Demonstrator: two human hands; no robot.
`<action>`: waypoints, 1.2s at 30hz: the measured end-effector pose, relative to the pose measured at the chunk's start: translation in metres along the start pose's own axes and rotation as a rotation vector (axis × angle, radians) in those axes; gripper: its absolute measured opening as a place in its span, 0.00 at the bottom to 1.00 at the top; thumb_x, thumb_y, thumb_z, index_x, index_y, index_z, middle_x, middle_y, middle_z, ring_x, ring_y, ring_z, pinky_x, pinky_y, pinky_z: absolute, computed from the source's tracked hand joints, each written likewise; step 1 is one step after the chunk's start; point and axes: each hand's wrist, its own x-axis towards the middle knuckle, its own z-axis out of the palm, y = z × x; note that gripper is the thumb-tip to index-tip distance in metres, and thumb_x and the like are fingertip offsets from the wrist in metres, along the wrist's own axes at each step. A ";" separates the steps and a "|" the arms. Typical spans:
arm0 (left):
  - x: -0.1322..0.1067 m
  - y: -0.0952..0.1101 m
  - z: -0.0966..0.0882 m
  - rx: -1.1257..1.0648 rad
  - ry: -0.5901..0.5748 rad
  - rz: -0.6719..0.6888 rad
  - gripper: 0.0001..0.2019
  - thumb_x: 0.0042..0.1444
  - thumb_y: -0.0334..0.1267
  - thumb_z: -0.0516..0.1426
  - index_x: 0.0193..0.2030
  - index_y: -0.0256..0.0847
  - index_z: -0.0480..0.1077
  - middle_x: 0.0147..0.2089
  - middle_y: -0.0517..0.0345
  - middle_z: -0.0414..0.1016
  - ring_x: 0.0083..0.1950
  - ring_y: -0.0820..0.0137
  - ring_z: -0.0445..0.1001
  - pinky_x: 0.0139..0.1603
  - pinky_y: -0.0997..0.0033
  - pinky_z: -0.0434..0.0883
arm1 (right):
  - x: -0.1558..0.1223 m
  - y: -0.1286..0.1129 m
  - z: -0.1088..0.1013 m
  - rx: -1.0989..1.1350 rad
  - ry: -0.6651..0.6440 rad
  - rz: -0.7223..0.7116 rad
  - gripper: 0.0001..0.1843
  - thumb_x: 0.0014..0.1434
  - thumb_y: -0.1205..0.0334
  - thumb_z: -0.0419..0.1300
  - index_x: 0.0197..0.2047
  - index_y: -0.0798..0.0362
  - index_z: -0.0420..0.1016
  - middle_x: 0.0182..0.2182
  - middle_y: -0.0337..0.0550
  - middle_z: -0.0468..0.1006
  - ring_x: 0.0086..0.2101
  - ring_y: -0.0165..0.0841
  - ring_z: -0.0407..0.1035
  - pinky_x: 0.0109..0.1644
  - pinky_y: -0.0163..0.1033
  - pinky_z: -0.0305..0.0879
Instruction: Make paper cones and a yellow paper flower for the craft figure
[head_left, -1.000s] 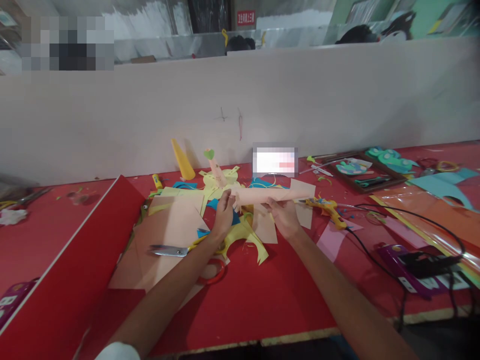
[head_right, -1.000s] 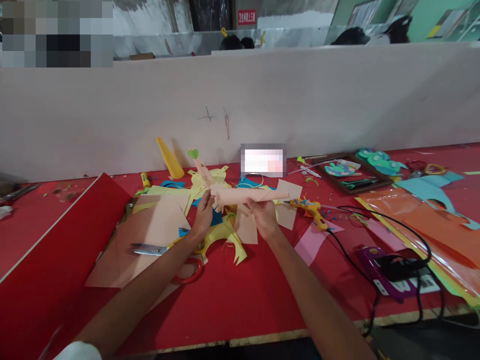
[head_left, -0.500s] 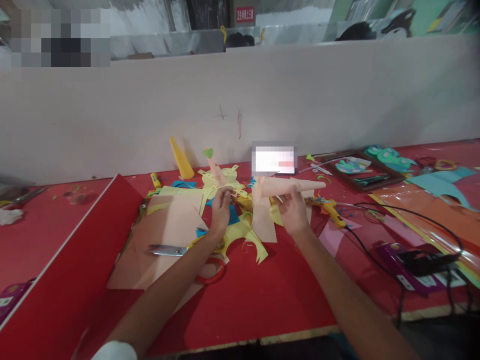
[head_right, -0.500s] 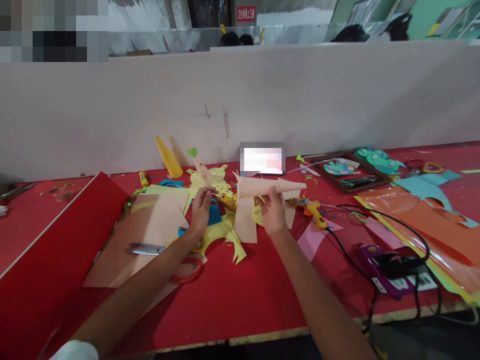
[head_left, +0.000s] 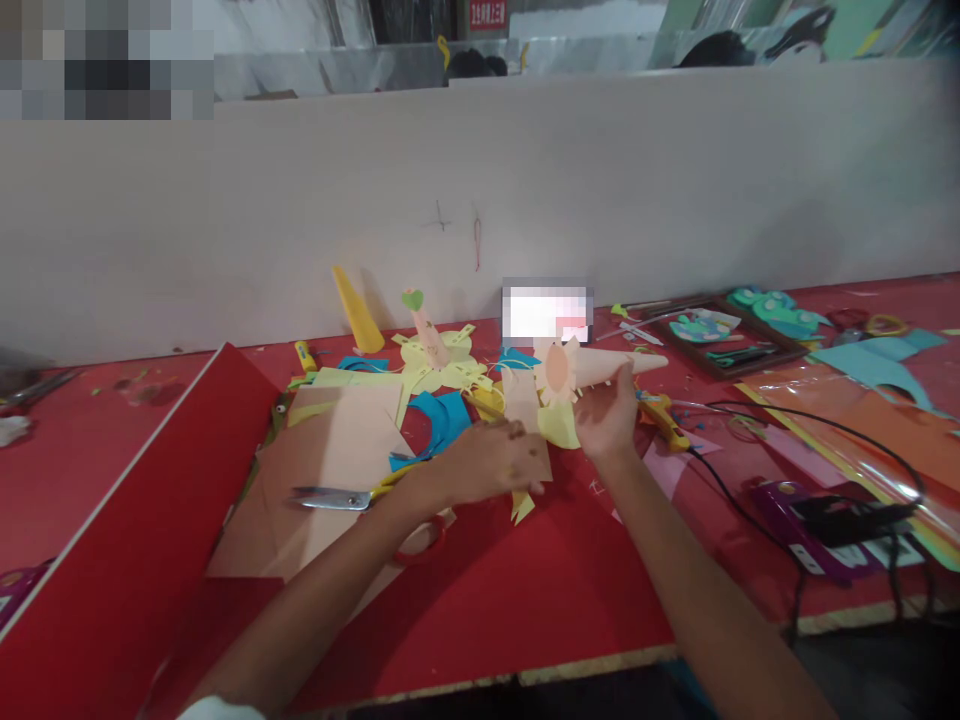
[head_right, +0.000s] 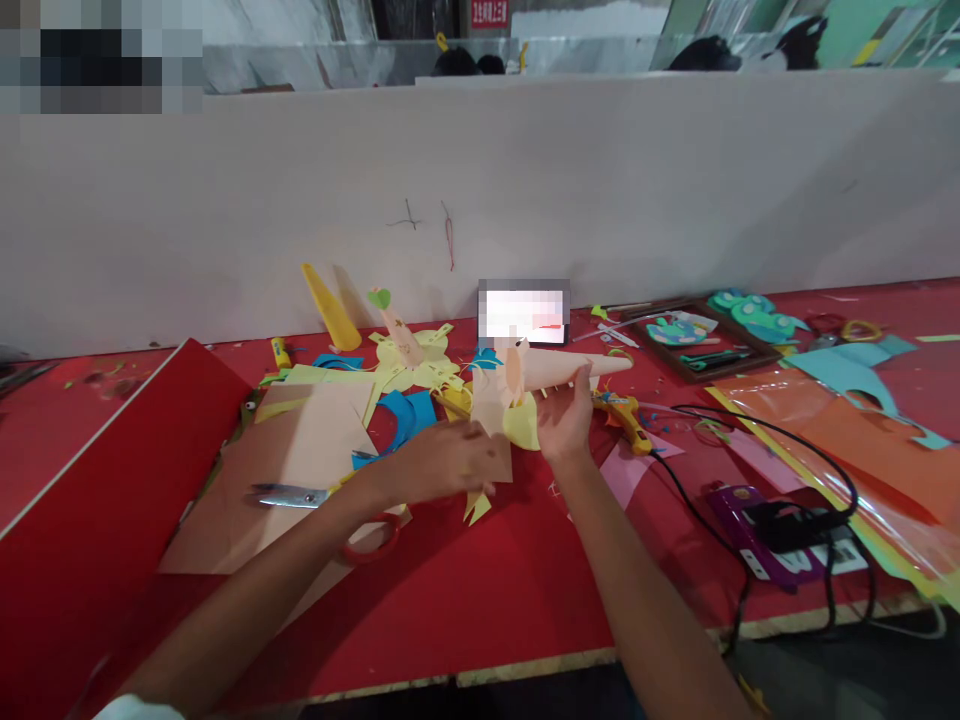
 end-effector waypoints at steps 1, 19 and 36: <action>-0.003 0.006 -0.002 0.031 -0.103 0.086 0.16 0.64 0.48 0.62 0.53 0.42 0.75 0.57 0.48 0.78 0.58 0.56 0.76 0.58 0.59 0.69 | 0.000 0.000 0.000 -0.001 -0.001 0.000 0.15 0.65 0.43 0.65 0.45 0.44 0.79 0.39 0.35 0.86 0.41 0.32 0.81 0.48 0.40 0.78; -0.037 -0.003 -0.020 0.283 -0.208 -0.008 0.23 0.56 0.41 0.69 0.58 0.45 0.73 0.69 0.48 0.71 0.73 0.51 0.65 0.74 0.48 0.55 | -0.002 0.001 0.006 -0.013 0.016 0.011 0.14 0.66 0.45 0.63 0.45 0.45 0.79 0.38 0.36 0.87 0.40 0.32 0.80 0.47 0.40 0.77; -0.062 -0.010 0.004 0.419 0.043 -0.373 0.20 0.68 0.38 0.56 0.66 0.46 0.69 0.70 0.42 0.67 0.69 0.43 0.68 0.60 0.45 0.73 | -0.018 0.010 0.013 -0.069 -0.068 0.049 0.12 0.63 0.47 0.67 0.43 0.44 0.78 0.39 0.33 0.86 0.42 0.31 0.80 0.45 0.37 0.76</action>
